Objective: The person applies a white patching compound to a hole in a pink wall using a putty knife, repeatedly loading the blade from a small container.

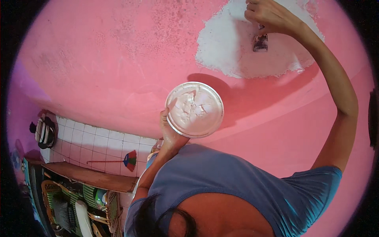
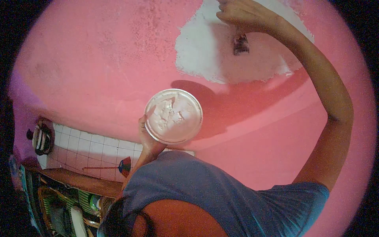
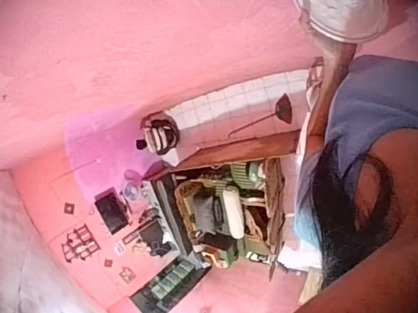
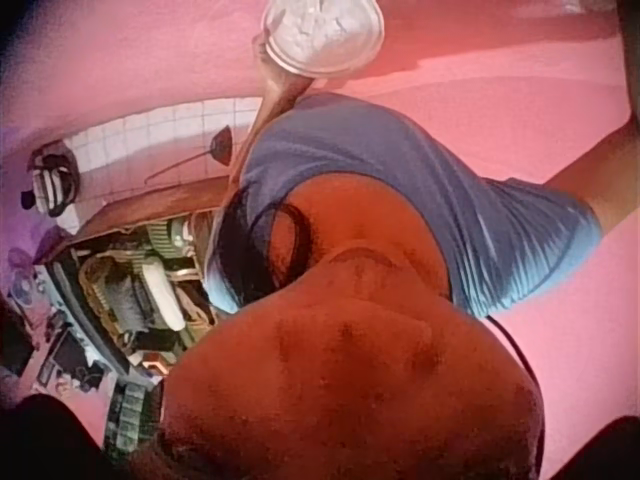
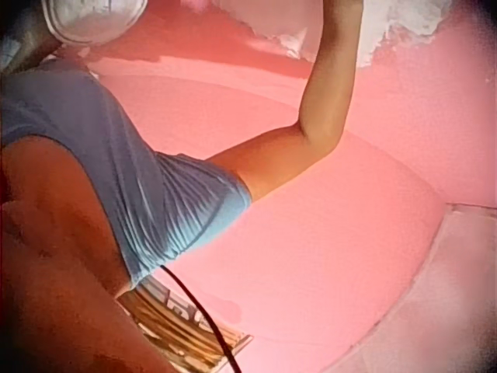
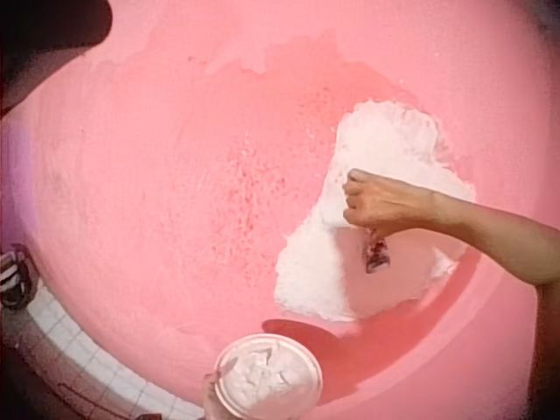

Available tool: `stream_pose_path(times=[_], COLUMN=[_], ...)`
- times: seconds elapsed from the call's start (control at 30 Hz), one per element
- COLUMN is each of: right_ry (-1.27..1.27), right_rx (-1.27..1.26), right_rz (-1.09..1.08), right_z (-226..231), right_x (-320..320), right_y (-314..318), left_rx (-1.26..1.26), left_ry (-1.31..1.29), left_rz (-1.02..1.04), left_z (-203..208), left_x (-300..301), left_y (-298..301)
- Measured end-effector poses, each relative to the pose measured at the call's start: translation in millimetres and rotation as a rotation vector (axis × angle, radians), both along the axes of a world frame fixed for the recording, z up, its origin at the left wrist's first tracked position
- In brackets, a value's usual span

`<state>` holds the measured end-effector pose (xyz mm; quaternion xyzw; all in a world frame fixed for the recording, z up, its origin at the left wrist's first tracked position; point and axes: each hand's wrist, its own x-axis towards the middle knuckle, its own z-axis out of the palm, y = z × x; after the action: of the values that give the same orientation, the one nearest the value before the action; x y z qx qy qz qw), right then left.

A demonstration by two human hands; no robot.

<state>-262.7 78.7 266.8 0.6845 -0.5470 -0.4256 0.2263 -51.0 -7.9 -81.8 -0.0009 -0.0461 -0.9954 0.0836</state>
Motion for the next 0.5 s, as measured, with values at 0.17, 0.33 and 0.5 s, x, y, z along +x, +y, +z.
stream_pose_path(times=[0.17,0.33,0.5], right_ry=[-0.019,-0.044,0.038], right_rx=[-0.211,-0.420,-0.288], right_rz=[0.105,0.353,0.070], right_z=[26.9,57.2,41.8], right_x=[7.9,14.8,21.1], right_y=[-19.5,-64.6,-22.2], left_rx=[0.057,0.031,-0.011], left_ry=[0.039,0.026,-0.051], left_rz=[-0.039,0.036,0.030], left_z=[-5.1,-5.3,1.7], left_x=[-1.4,2.5,-1.1], left_y=[1.2,-3.9,4.6])
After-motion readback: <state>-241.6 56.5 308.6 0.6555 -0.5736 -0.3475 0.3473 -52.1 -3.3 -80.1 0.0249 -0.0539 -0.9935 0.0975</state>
